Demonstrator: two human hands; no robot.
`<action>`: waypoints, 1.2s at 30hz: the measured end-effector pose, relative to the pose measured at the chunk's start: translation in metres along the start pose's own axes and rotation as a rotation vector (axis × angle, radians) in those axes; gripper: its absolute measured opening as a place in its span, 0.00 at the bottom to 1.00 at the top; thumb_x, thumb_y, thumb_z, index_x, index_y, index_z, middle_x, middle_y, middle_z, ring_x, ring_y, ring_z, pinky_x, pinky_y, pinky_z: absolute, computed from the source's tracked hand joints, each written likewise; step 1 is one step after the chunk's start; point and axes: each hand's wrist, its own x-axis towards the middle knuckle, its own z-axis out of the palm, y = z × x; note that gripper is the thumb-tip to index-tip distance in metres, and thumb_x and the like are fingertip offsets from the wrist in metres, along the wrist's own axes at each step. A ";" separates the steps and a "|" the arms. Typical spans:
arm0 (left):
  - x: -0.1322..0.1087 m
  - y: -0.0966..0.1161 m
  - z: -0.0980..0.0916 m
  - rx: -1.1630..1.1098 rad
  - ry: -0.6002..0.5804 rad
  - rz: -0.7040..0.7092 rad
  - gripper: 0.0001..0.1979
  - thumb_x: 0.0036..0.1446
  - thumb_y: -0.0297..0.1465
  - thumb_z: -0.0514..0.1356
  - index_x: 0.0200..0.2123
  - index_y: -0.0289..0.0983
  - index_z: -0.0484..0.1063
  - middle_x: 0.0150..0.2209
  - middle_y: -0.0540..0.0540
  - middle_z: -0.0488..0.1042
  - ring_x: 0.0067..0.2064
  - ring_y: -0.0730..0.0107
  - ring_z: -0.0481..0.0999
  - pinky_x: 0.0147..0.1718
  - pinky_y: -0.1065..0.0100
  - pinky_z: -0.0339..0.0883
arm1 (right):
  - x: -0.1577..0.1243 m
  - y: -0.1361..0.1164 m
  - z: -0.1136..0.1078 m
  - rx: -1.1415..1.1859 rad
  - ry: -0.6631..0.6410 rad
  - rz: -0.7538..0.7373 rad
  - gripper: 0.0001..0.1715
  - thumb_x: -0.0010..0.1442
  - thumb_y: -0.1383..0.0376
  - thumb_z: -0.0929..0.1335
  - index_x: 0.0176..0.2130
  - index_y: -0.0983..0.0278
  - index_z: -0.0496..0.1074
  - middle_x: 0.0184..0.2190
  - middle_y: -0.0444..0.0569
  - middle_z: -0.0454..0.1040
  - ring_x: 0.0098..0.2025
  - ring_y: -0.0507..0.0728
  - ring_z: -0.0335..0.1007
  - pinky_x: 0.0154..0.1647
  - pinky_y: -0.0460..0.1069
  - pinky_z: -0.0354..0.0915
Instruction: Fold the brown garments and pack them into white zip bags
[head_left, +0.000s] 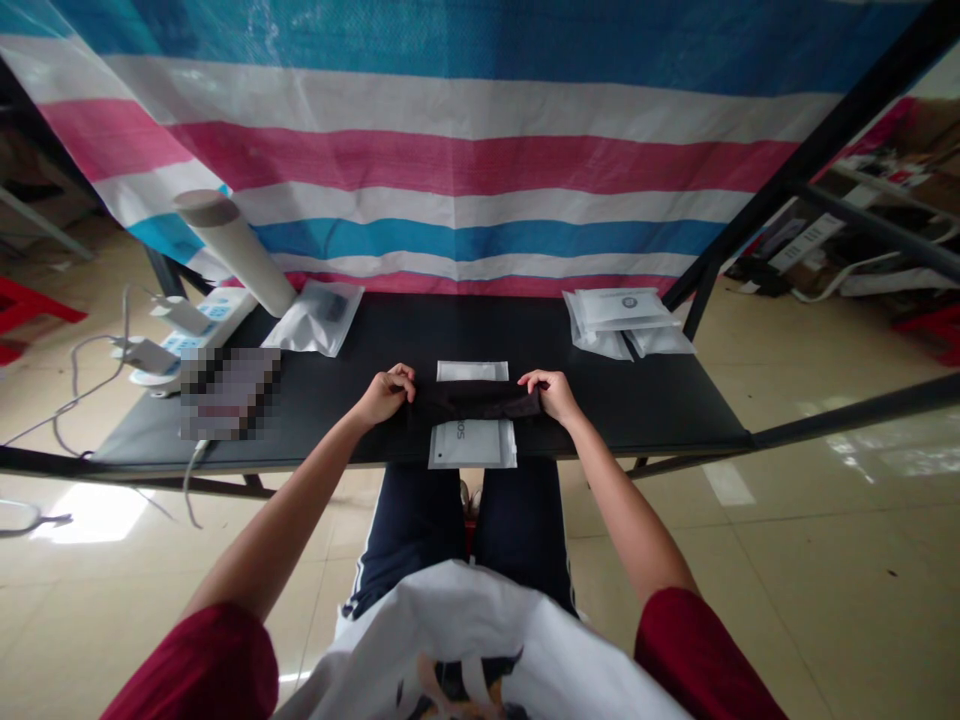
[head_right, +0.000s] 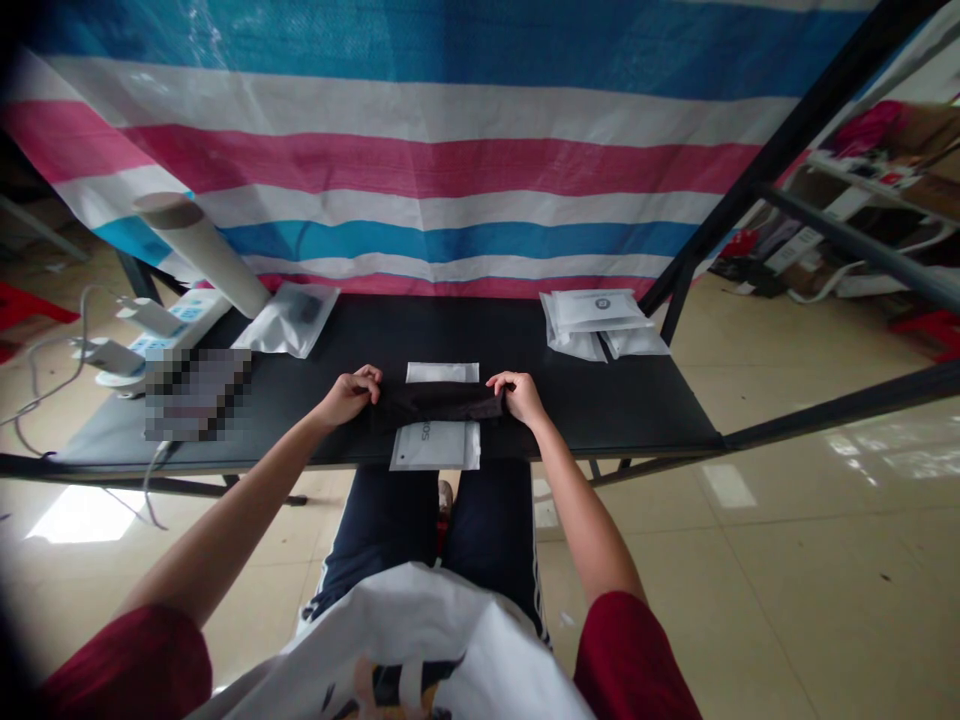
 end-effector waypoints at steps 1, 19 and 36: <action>-0.001 0.001 0.000 0.019 0.004 0.002 0.09 0.37 0.24 0.51 0.15 0.36 0.69 0.34 0.46 0.66 0.39 0.68 0.69 0.44 0.64 0.65 | 0.000 -0.001 -0.001 -0.010 -0.004 0.001 0.10 0.42 0.72 0.60 0.19 0.62 0.68 0.32 0.49 0.79 0.39 0.59 0.76 0.44 0.53 0.66; -0.031 0.031 0.011 0.571 -0.016 0.066 0.14 0.55 0.42 0.60 0.37 0.38 0.71 0.50 0.41 0.66 0.51 0.56 0.66 0.53 0.56 0.61 | -0.027 -0.016 -0.007 -0.594 0.070 -0.079 0.17 0.54 0.59 0.73 0.43 0.61 0.76 0.53 0.55 0.74 0.59 0.64 0.64 0.62 0.59 0.60; 0.002 0.020 0.014 0.657 0.002 -0.227 0.18 0.55 0.47 0.59 0.40 0.38 0.68 0.30 0.44 0.71 0.36 0.56 0.74 0.35 0.64 0.62 | -0.014 -0.017 0.008 -0.798 0.075 0.011 0.07 0.61 0.65 0.66 0.41 0.60 0.72 0.45 0.56 0.76 0.55 0.67 0.67 0.54 0.60 0.62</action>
